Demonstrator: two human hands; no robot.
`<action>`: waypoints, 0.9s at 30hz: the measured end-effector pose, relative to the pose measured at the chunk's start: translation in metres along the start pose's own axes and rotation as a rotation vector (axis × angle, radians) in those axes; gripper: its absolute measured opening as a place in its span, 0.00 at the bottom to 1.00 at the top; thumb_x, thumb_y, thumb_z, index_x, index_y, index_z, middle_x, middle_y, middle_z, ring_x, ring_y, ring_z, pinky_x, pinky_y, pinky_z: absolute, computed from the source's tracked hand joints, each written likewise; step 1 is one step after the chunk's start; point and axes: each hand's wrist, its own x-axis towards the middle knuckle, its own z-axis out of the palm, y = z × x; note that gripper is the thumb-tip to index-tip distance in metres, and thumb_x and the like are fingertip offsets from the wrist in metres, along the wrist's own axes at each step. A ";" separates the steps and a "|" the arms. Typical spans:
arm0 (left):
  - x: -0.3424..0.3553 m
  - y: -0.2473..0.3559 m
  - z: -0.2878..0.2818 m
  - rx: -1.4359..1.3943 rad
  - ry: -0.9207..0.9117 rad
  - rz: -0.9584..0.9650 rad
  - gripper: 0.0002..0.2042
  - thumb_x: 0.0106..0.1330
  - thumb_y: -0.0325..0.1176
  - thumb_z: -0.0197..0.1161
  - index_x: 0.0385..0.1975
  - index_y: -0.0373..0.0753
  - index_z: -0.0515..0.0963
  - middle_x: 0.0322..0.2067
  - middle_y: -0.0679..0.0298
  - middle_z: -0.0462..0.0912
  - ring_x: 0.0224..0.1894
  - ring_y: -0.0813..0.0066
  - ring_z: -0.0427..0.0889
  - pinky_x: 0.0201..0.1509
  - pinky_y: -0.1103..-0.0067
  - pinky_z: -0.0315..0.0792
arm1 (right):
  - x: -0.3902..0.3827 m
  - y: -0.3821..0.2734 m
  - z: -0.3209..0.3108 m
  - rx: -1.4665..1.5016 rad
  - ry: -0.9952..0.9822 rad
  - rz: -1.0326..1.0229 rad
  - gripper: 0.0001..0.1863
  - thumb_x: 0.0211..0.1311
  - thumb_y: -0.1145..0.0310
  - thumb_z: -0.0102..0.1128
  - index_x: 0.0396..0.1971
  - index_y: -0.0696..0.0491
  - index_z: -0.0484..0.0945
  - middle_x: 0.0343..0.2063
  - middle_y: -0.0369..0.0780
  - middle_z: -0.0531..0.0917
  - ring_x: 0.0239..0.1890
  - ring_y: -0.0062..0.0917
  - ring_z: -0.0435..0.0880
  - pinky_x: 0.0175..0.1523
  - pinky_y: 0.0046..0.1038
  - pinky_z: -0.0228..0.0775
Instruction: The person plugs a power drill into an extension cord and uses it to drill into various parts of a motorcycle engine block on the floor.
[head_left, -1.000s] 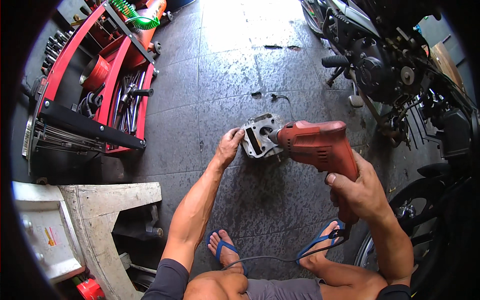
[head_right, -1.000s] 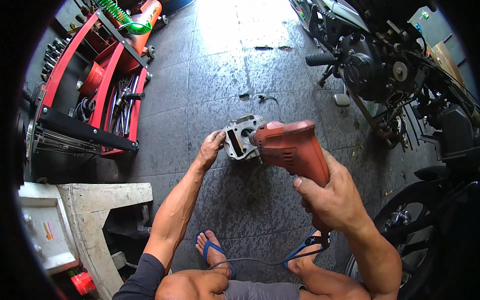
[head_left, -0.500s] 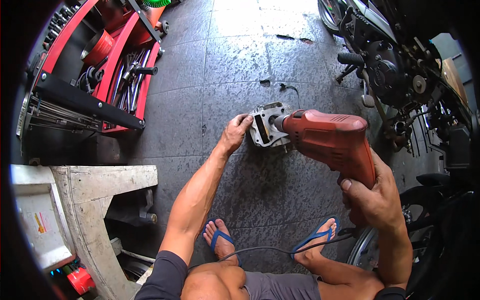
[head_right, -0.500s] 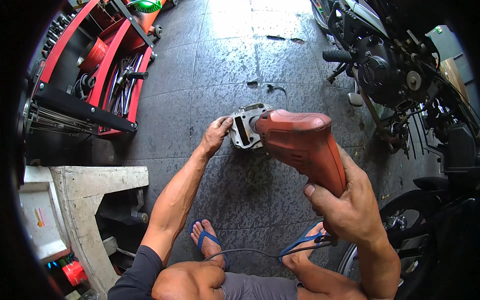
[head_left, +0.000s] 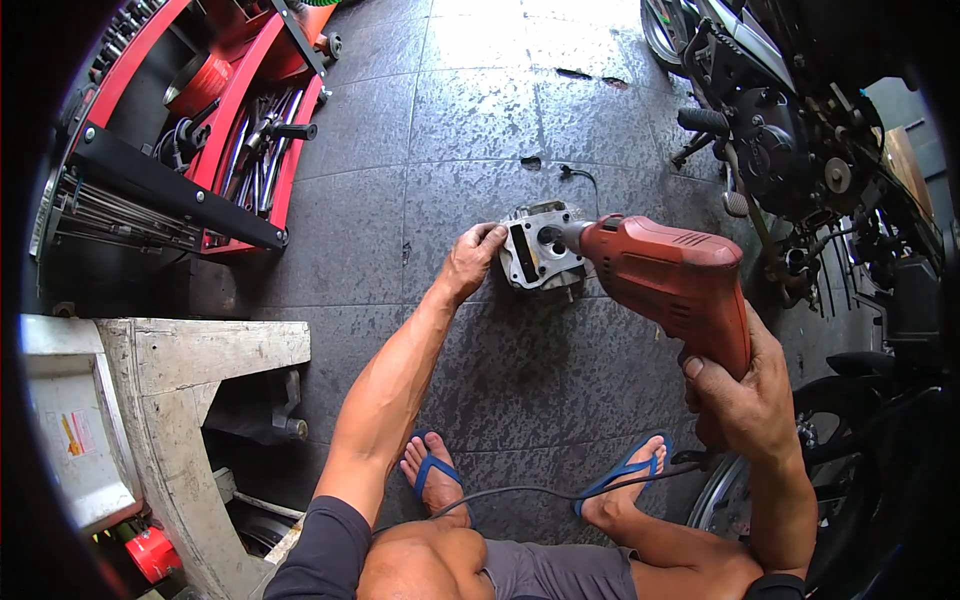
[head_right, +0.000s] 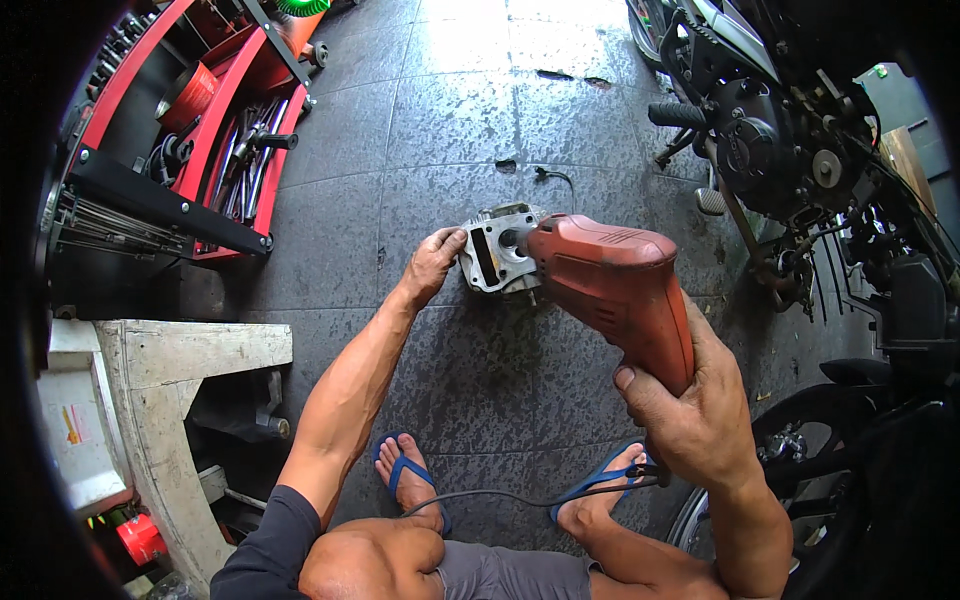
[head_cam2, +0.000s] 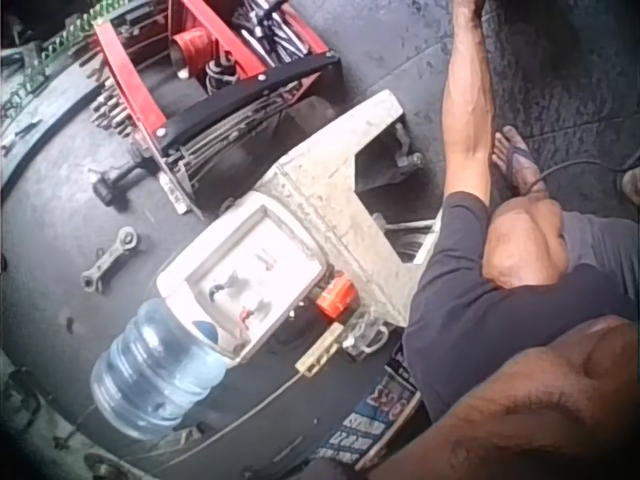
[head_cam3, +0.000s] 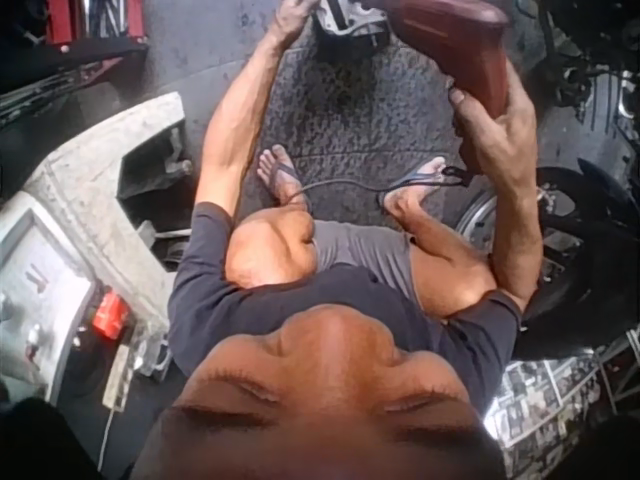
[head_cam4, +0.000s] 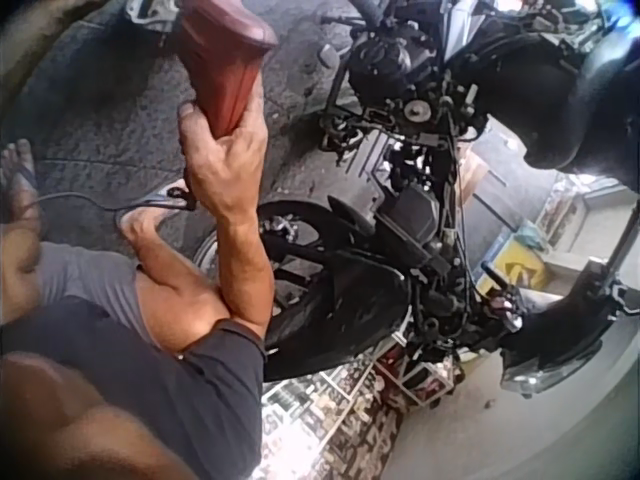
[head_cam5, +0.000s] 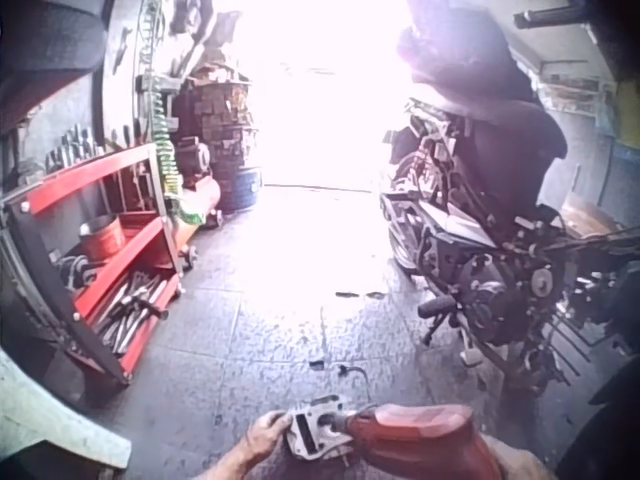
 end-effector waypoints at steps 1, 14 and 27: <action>0.000 0.000 -0.001 0.000 0.006 0.000 0.29 0.73 0.53 0.59 0.55 0.28 0.77 0.48 0.53 0.86 0.52 0.68 0.82 0.57 0.73 0.73 | 0.001 0.000 0.000 -0.058 0.038 -0.035 0.28 0.57 0.75 0.63 0.59 0.61 0.71 0.30 0.35 0.79 0.25 0.14 0.76 0.30 0.20 0.69; -0.006 0.007 -0.001 0.037 0.063 0.003 0.32 0.72 0.54 0.60 0.56 0.25 0.76 0.46 0.52 0.86 0.50 0.67 0.82 0.55 0.73 0.74 | -0.003 0.001 -0.009 -0.017 0.019 0.071 0.28 0.57 0.73 0.63 0.59 0.62 0.70 0.29 0.36 0.79 0.25 0.16 0.79 0.30 0.21 0.73; -0.100 0.077 0.067 -0.145 0.041 -0.134 0.25 0.77 0.56 0.50 0.43 0.36 0.80 0.36 0.57 0.83 0.41 0.69 0.82 0.46 0.69 0.76 | -0.014 0.019 -0.002 -0.061 0.017 0.039 0.32 0.56 0.77 0.60 0.63 0.63 0.67 0.33 0.38 0.81 0.29 0.16 0.79 0.35 0.21 0.72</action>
